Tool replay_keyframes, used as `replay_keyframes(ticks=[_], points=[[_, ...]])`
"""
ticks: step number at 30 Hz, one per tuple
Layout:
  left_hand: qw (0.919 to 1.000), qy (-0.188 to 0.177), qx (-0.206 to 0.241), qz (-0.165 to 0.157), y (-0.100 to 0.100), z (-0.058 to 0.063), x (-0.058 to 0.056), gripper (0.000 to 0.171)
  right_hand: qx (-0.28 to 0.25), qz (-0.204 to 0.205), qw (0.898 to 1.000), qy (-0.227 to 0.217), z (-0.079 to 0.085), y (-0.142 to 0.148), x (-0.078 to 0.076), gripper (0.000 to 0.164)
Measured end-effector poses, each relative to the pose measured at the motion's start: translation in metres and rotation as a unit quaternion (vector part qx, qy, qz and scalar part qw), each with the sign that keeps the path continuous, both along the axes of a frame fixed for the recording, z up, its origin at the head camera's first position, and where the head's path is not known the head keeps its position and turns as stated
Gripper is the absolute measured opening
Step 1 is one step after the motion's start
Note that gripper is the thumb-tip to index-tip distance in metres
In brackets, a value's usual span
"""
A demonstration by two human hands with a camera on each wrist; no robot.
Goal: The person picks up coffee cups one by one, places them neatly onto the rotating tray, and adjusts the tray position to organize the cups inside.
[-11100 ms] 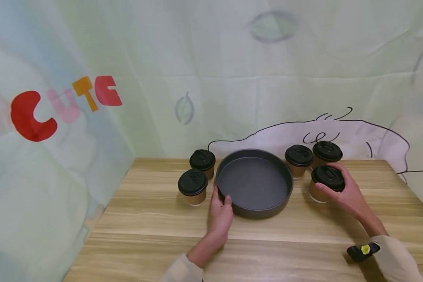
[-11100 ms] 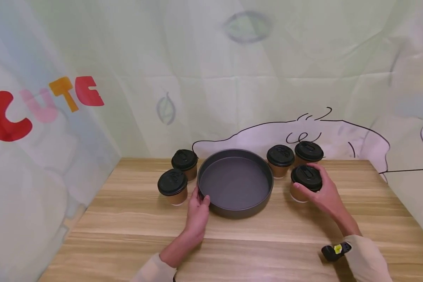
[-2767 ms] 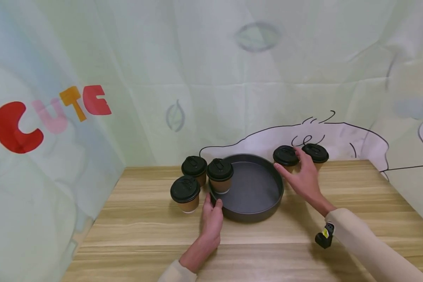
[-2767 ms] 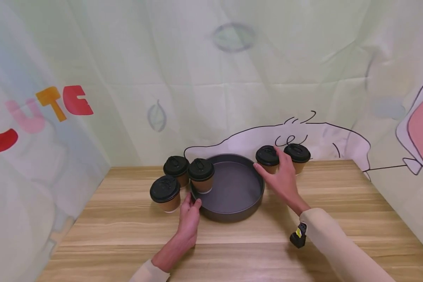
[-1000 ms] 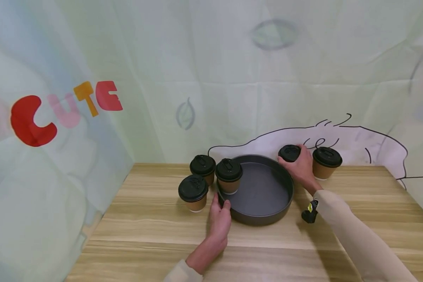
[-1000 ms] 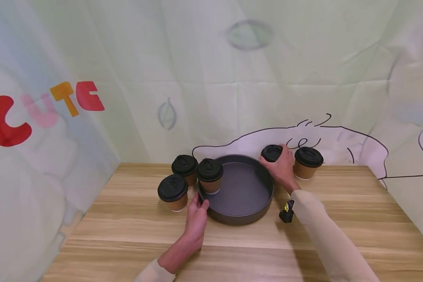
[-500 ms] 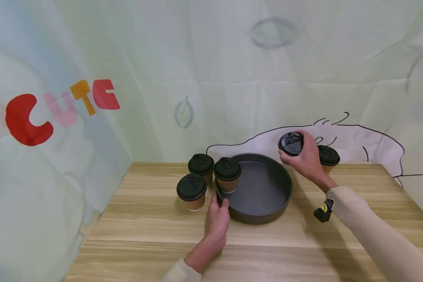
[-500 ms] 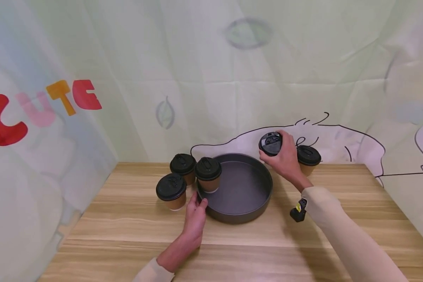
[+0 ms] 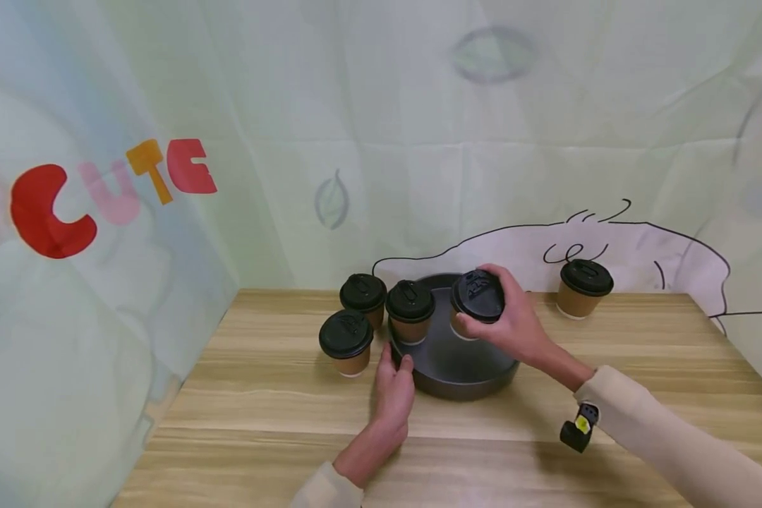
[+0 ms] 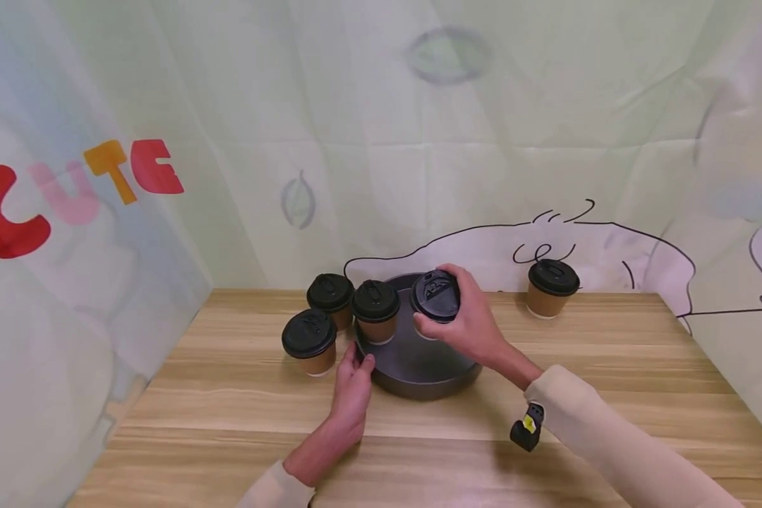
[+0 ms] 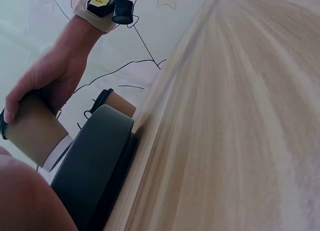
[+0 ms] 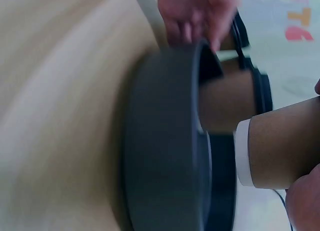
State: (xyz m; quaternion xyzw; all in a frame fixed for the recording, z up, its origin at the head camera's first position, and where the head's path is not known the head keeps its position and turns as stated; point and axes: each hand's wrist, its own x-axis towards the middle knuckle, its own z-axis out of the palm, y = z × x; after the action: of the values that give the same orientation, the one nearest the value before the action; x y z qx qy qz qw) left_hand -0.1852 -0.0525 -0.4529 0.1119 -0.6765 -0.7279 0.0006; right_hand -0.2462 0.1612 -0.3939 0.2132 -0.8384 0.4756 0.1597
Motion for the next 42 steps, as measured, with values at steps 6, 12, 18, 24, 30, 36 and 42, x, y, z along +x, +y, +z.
replay_keyframes(ticks=[6, 12, 18, 24, 30, 36, 42], points=[[1.0000, -0.001, 0.005, 0.002, 0.001, 0.000, -0.001, 0.064, -0.006, 0.020, 1.000, -0.014, -0.013, -0.022, 0.010, 0.079], [0.9999, -0.002, 0.010, 0.005, 0.000, -0.001, -0.001, 0.063, 0.005, 0.025, 1.000, -0.011, -0.029, -0.036, 0.016, 0.078], [0.9999, -0.001, 0.011, 0.012, 0.001, -0.001, -0.002, 0.062, 0.009, 0.031, 0.999, -0.006, -0.039, -0.045, 0.020, 0.078], [0.9999, 0.008, 0.010, 0.010, 0.001, 0.000, -0.002, 0.062, 0.020, 0.036, 0.999, -0.007, -0.043, -0.052, 0.022, 0.082], [0.9999, -0.002, 0.008, 0.010, 0.001, 0.001, -0.001, 0.062, 0.030, 0.040, 0.999, -0.013, -0.047, -0.055, 0.023, 0.083], [0.9999, -0.003, 0.009, 0.009, 0.002, 0.002, -0.001, 0.062, 0.036, 0.044, 0.998, -0.018, -0.049, -0.055, 0.022, 0.083], [0.9999, 0.001, 0.007, 0.010, 0.001, 0.003, -0.001, 0.063, 0.042, 0.050, 0.997, -0.030, -0.048, -0.056, 0.021, 0.083]])
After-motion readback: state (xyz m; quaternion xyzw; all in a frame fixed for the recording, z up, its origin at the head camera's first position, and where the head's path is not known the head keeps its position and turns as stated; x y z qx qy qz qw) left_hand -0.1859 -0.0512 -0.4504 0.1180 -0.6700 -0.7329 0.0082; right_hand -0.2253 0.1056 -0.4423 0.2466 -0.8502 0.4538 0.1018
